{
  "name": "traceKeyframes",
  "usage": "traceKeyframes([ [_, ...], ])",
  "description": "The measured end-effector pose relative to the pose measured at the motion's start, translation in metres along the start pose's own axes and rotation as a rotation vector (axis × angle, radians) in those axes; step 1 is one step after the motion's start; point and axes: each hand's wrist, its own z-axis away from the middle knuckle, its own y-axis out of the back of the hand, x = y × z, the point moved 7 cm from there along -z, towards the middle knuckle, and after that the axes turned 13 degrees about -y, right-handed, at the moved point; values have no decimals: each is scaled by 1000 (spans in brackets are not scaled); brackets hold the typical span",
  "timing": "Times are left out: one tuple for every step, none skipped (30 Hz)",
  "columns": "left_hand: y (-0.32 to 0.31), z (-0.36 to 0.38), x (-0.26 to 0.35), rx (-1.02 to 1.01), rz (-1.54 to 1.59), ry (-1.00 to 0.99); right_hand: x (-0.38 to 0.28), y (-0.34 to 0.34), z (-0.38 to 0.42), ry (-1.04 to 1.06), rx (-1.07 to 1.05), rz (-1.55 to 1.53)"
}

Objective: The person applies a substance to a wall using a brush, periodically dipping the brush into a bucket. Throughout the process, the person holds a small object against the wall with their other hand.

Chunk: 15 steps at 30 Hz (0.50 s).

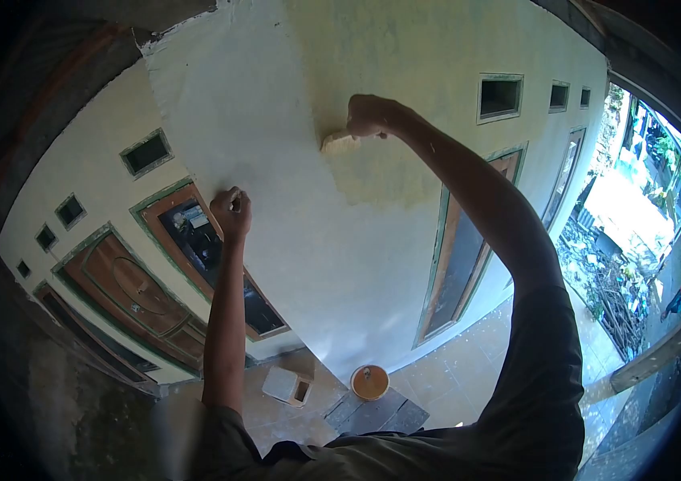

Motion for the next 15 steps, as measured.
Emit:
traceKeyframes([
  [0, 0, -1, 10, 10, 28, -4, 24, 1, -3, 35, -43],
  [0, 1, -2, 20, 20, 58, -10, 50, 10, 24, 97, -133],
  [1, 1, -1, 21, 23, 60, -13, 70, 13, 20, 159, -157],
  [1, 0, 0, 20, 28, 52, -17, 89, 20, 43, 219, -173],
  [2, -1, 0, 20, 31, 44, -21, 106, 25, 37, 326, -175],
  [1, -1, -1, 23, 31, 43, -24, 120, 33, 54, 415, -236],
  [1, 0, -1, 19, 18, 25, -32, 133, 42, 91, 484, -206],
  [1, 1, -1, 15, 5, 10, -30, 143, 39, 122, 597, -281],
  [1, 1, -1, 13, 4, 11, -26, 155, 32, 152, 707, -358],
  [1, 0, 0, 2, 10, 8, -26, 163, 23, 152, 706, -360],
  [1, 0, 0, -8, 14, 4, -34, 180, 23, 233, 874, -285],
  [1, 0, -1, -11, 11, 3, -45, 189, 36, 314, 1042, -209],
  [1, 0, -2, -21, 17, 7, -51, 191, 38, 315, 1042, -213],
  [0, 1, -2, -31, 23, 12, -48, 194, 36, 205, 1011, -275],
  [1, 1, -2, -34, 20, 11, -44, 194, 34, 95, 976, -337],
])
